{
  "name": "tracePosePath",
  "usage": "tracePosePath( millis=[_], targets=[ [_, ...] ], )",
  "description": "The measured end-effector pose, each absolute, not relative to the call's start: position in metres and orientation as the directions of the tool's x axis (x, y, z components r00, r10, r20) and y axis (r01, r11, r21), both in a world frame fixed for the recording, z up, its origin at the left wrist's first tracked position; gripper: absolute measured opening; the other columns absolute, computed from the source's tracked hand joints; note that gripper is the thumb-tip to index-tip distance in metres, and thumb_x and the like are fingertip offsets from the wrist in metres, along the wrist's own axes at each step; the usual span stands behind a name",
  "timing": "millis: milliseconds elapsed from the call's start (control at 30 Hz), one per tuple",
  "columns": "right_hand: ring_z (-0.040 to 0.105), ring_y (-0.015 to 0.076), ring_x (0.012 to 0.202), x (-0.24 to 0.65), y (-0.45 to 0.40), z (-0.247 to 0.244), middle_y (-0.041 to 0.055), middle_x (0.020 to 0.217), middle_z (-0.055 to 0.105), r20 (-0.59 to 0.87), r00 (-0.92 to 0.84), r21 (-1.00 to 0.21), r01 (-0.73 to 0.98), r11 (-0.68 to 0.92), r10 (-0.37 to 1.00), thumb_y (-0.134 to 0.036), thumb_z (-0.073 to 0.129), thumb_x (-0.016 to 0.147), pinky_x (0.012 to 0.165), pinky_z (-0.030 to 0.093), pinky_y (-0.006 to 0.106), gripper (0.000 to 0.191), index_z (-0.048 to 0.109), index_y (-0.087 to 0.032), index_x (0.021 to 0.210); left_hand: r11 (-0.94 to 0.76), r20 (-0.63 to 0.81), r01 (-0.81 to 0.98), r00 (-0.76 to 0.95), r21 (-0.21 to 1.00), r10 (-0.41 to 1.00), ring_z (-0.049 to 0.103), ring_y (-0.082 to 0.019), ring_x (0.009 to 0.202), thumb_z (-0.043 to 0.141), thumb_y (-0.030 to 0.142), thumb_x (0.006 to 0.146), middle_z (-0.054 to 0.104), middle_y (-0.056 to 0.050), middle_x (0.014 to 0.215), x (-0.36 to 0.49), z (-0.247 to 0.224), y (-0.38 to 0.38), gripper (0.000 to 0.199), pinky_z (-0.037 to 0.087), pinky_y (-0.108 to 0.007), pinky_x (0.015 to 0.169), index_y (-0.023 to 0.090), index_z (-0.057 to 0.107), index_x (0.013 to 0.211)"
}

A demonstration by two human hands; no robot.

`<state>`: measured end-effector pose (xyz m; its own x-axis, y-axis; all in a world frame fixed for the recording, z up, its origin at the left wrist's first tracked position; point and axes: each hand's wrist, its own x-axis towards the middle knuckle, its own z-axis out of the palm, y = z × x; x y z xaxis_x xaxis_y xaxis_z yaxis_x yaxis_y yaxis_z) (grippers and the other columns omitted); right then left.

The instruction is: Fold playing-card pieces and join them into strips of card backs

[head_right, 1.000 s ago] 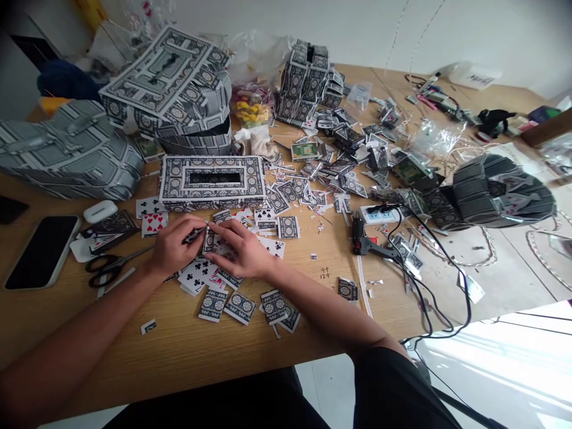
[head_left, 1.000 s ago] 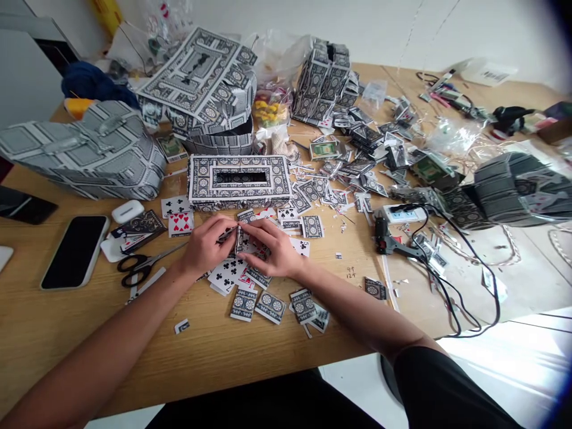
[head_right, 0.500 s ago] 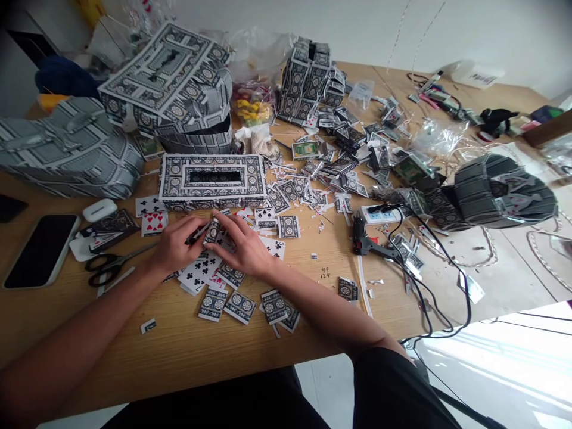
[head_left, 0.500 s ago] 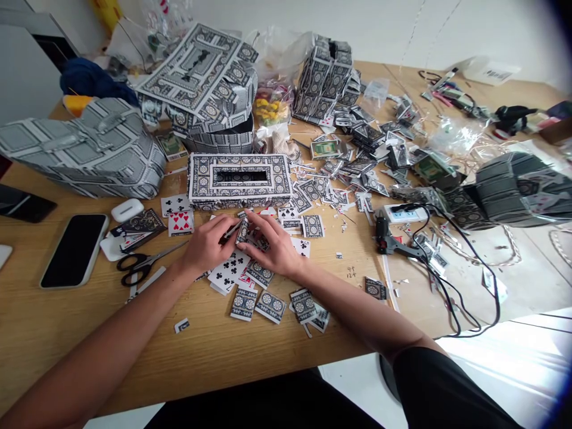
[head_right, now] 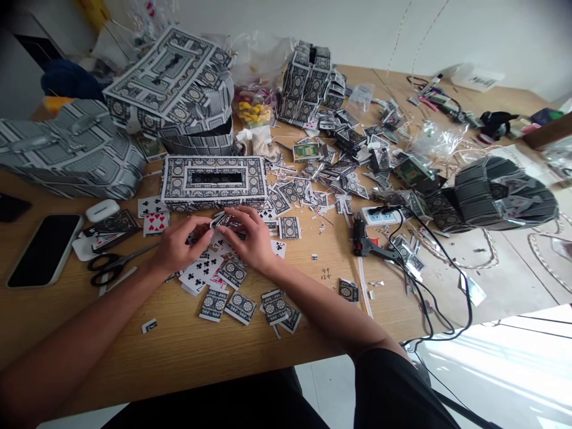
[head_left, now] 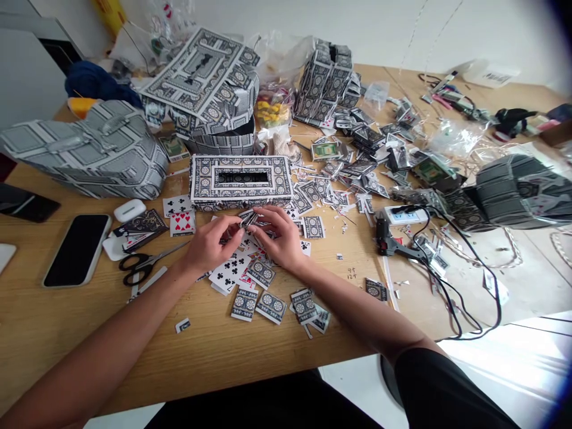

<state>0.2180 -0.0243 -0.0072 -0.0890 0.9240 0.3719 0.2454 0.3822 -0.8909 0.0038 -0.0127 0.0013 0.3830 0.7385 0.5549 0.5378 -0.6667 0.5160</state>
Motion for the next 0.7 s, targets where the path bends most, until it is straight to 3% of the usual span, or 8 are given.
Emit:
tracePosePath(
  millis=[233,700],
  targets=[
    [0.077,0.0201,0.101,0.2183,-0.0235,-0.0083,0.0103,0.131,0.066,0.328,-0.087,-0.914,0.222,0.339,0.941,-0.048,0.078,0.095,0.088,0.072,0.04,0.043,0.076,-0.028,0.132,-0.693,0.55,0.516,0.427,0.503,0.717,0.071,-0.016,0.079,0.064,0.026,0.103,0.075,-0.003,0.092,0.0031,-0.0007,-0.0116,0.012,0.06,-0.029,0.076,0.02,0.065,0.113],
    [0.077,0.018,0.095,0.2196,-0.0222,-0.0077,0.0104,0.129,0.069,0.347,-0.102,-0.889,0.282,0.362,0.932,-0.037,0.072,0.1,0.086,0.069,0.038,0.032,0.077,-0.027,0.129,-0.687,0.521,0.511,0.449,0.517,0.726,0.07,-0.017,0.082,0.063,0.026,0.104,0.074,-0.004,0.095,0.0029,-0.0002,-0.0113,0.009,0.058,-0.031,0.078,0.02,0.065,0.111]
  ],
)
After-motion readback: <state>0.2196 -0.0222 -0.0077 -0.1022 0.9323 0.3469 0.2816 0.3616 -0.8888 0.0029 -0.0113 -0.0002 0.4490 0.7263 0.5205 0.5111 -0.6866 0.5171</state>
